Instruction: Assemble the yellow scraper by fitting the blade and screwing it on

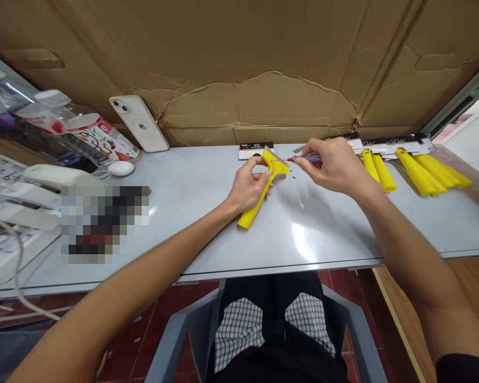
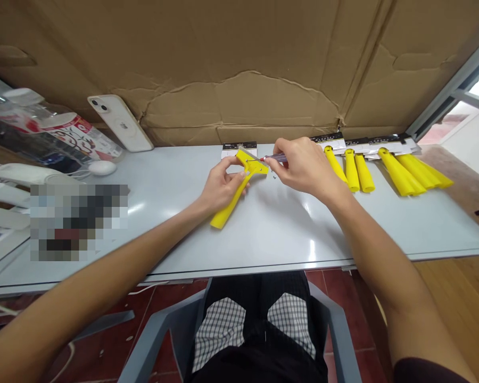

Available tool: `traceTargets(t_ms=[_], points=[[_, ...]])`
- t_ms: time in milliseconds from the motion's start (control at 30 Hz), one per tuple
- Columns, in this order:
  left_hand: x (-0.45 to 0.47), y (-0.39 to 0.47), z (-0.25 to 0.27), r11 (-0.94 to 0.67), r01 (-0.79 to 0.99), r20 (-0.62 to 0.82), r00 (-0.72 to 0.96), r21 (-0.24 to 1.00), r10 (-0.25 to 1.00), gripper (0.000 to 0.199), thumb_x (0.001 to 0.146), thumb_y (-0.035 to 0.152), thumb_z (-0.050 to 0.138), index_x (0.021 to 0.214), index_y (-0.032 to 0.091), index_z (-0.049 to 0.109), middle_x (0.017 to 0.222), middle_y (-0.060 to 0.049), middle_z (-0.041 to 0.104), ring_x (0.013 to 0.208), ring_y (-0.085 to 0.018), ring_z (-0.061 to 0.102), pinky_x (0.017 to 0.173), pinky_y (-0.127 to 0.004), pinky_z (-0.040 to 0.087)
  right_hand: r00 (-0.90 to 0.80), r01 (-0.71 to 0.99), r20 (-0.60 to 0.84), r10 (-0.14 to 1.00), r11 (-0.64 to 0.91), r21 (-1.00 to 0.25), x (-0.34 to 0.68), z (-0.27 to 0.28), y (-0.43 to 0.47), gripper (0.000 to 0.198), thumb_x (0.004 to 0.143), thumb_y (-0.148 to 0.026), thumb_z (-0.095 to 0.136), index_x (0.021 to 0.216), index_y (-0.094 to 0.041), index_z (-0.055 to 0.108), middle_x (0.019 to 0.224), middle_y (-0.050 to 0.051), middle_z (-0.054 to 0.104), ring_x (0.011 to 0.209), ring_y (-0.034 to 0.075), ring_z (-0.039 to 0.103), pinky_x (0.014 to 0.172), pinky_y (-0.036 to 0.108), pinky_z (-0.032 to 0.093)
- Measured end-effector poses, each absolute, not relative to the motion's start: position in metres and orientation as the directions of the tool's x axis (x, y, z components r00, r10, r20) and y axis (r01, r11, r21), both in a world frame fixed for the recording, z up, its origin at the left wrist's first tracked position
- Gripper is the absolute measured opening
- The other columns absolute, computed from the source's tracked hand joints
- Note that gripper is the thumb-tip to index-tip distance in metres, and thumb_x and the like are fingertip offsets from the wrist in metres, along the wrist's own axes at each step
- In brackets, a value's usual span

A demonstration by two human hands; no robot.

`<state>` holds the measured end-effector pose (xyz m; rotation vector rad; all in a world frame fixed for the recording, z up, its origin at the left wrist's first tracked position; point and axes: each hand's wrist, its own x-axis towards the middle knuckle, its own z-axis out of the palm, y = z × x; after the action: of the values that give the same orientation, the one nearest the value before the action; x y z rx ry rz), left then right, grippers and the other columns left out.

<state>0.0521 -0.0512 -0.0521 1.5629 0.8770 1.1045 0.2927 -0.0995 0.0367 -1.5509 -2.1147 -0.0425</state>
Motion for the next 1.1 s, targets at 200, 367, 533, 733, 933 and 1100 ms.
traceTargets(t_ms=[200, 367, 533, 733, 933, 1100], points=[[0.053, -0.048, -0.055, -0.191, 0.054, 0.16, 0.351, 0.98, 0.923, 0.033, 0.097, 0.034, 0.081, 0.117, 0.022, 0.058, 0.113, -0.008, 0.076, 0.07, -0.016, 0.074, 0.055, -0.03, 0.061, -0.241, 0.896, 0.38, 0.893, 0.355, -0.266, 0.294, 0.036, -0.098, 0.029, 0.105, -0.043, 0.067, 0.112, -0.022, 0.086, 0.092, 0.01, 0.084, 0.086, 0.029, 0.074, 0.079, 0.038, 0.046], [0.054, -0.047, -0.054, -0.207, 0.043, 0.179, 0.355, 0.977, 0.918, 0.036, 0.093, 0.038, 0.083, 0.117, 0.022, 0.061, 0.144, -0.014, 0.07, 0.069, -0.014, 0.075, 0.058, -0.032, 0.063, -0.346, 0.876, 0.263, 0.901, 0.41, -0.253, 0.295, 0.031, -0.096, 0.027, 0.103, -0.028, 0.068, 0.122, -0.026, 0.086, 0.104, 0.007, 0.086, 0.093, 0.027, 0.075, 0.083, 0.036, 0.048], [0.054, -0.049, -0.051, -0.194, 0.0, 0.179, 0.386, 0.981, 0.905, 0.047, 0.082, 0.034, 0.093, 0.118, 0.021, 0.065, 0.145, -0.016, 0.07, 0.067, -0.014, 0.075, 0.059, -0.032, 0.064, -0.353, 0.905, 0.087, 0.931, 0.364, -0.22, 0.297, 0.022, -0.09, 0.034, 0.097, -0.022, 0.073, 0.13, -0.028, 0.083, 0.094, 0.006, 0.082, 0.086, 0.025, 0.07, 0.078, 0.035, 0.046], [0.053, -0.043, -0.049, -0.095, -0.036, 0.102, 0.299, 0.995, 0.949, 0.049, 0.08, 0.024, 0.092, 0.121, 0.019, 0.065, 0.136, -0.017, 0.074, 0.072, -0.017, 0.079, 0.069, -0.037, 0.069, -0.291, 0.924, 0.041, 0.956, 0.292, -0.248, 0.32, 0.019, -0.071, 0.029, 0.089, -0.018, 0.076, 0.117, -0.022, 0.081, 0.102, 0.008, 0.082, 0.088, 0.024, 0.07, 0.075, 0.033, 0.048], [0.049, -0.045, -0.037, -0.079, -0.049, 0.088, 0.232, 0.996, 0.969, 0.046, 0.08, 0.023, 0.089, 0.121, 0.019, 0.069, 0.124, -0.013, 0.079, 0.084, -0.022, 0.081, 0.086, -0.043, 0.068, -0.098, 0.992, -0.051, 0.994, 0.093, -0.086, 0.344, 0.0, -0.048, 0.023, 0.092, -0.027, 0.08, 0.114, -0.022, 0.085, 0.106, 0.013, 0.08, 0.095, 0.029, 0.071, 0.076, 0.037, 0.05], [0.046, -0.042, -0.035, -0.092, -0.056, 0.101, 0.187, 0.994, 0.977, 0.041, 0.079, 0.031, 0.089, 0.115, 0.022, 0.071, 0.106, -0.008, 0.083, 0.092, -0.025, 0.077, 0.078, -0.036, 0.062, -0.011, 0.992, 0.152, 0.988, 0.03, -0.121, 0.342, 0.001, -0.049, 0.033, 0.099, -0.038, 0.076, 0.126, -0.02, 0.082, 0.114, 0.016, 0.083, 0.106, 0.034, 0.072, 0.085, 0.042, 0.053]])
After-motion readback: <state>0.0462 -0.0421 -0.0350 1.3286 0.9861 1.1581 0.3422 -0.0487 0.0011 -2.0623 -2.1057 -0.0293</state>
